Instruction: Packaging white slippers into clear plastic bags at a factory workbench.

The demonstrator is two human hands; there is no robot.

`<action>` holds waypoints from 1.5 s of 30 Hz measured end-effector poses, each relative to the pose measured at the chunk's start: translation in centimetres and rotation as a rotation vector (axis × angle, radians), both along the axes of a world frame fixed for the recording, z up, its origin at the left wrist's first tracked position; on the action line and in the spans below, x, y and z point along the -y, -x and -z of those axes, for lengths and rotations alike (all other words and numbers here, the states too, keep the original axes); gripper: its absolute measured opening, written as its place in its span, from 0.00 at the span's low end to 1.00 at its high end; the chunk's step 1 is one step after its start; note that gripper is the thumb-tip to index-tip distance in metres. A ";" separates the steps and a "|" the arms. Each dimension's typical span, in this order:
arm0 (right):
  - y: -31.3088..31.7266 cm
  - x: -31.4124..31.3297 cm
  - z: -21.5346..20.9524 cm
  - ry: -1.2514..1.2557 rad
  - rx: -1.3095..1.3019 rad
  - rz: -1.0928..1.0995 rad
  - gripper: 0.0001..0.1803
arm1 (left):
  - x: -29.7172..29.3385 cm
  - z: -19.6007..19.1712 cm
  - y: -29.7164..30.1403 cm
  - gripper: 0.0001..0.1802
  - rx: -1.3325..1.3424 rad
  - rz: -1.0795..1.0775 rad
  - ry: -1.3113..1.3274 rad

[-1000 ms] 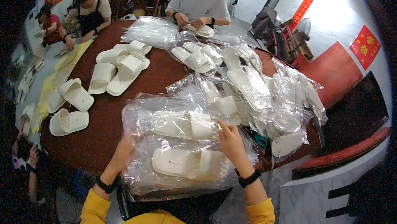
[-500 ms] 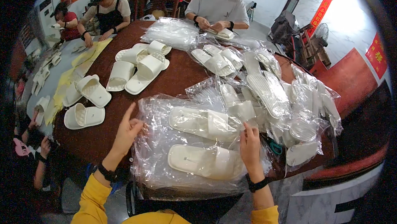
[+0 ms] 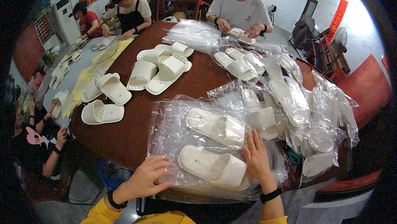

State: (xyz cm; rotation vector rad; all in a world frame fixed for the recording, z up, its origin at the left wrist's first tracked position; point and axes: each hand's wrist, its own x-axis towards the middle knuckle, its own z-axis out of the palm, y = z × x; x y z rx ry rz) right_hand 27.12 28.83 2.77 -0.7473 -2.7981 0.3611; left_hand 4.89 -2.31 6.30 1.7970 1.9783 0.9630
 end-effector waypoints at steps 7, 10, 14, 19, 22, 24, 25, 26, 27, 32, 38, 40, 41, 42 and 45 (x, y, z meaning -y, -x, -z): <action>0.4 -0.9 -2.0 0.008 0.054 -0.016 0.29 | 0.9 1.6 4.3 0.17 -0.022 0.429 0.028; 0.8 0.6 -3.7 0.099 -0.086 0.040 0.28 | -0.2 -0.6 7.4 0.29 0.333 0.336 0.161; -0.5 1.3 -0.8 0.244 -0.140 -0.022 0.29 | -4.5 0.4 11.0 0.26 0.188 0.220 0.103; -0.9 1.6 0.8 0.262 -0.166 -0.014 0.34 | -12.1 3.4 11.3 0.26 0.058 0.247 0.169; -1.1 1.6 1.2 0.247 -0.192 -0.048 0.32 | -15.5 5.4 10.8 0.31 0.609 0.446 -0.053; -1.4 1.8 1.1 0.236 -0.141 -0.014 0.29 | -16.5 6.8 10.0 0.32 0.676 0.145 0.072; -1.3 1.8 1.3 0.230 -0.159 -0.018 0.29 | -16.9 6.8 10.1 0.33 0.765 -0.153 0.195; -1.8 1.6 1.8 0.229 -0.163 0.018 0.30 | -16.6 1.2 8.1 0.32 0.868 -0.072 0.316; -1.8 1.6 1.9 0.227 -0.167 0.030 0.31 | -16.4 1.4 8.5 0.32 0.858 -0.072 0.313; -0.7 1.8 2.2 0.215 -0.223 0.068 0.28 | -13.7 4.0 8.1 0.32 0.788 0.045 0.487; -0.7 1.6 2.2 0.179 -0.240 0.093 0.28 | -11.8 3.7 6.1 0.42 0.309 0.103 0.398; -0.6 1.9 1.6 0.212 -0.229 0.094 0.28 | -11.5 2.0 5.1 0.41 0.663 0.138 0.420; -0.6 1.9 1.7 0.213 -0.235 0.094 0.28 | -11.5 1.8 4.7 0.41 0.658 0.136 0.422; -0.7 2.0 1.7 0.207 -0.236 0.090 0.28 | -11.6 1.6 4.2 0.39 0.722 0.135 0.415; -0.9 2.2 1.6 0.197 -0.235 0.082 0.27 | -11.5 2.5 3.5 0.36 0.746 0.109 0.358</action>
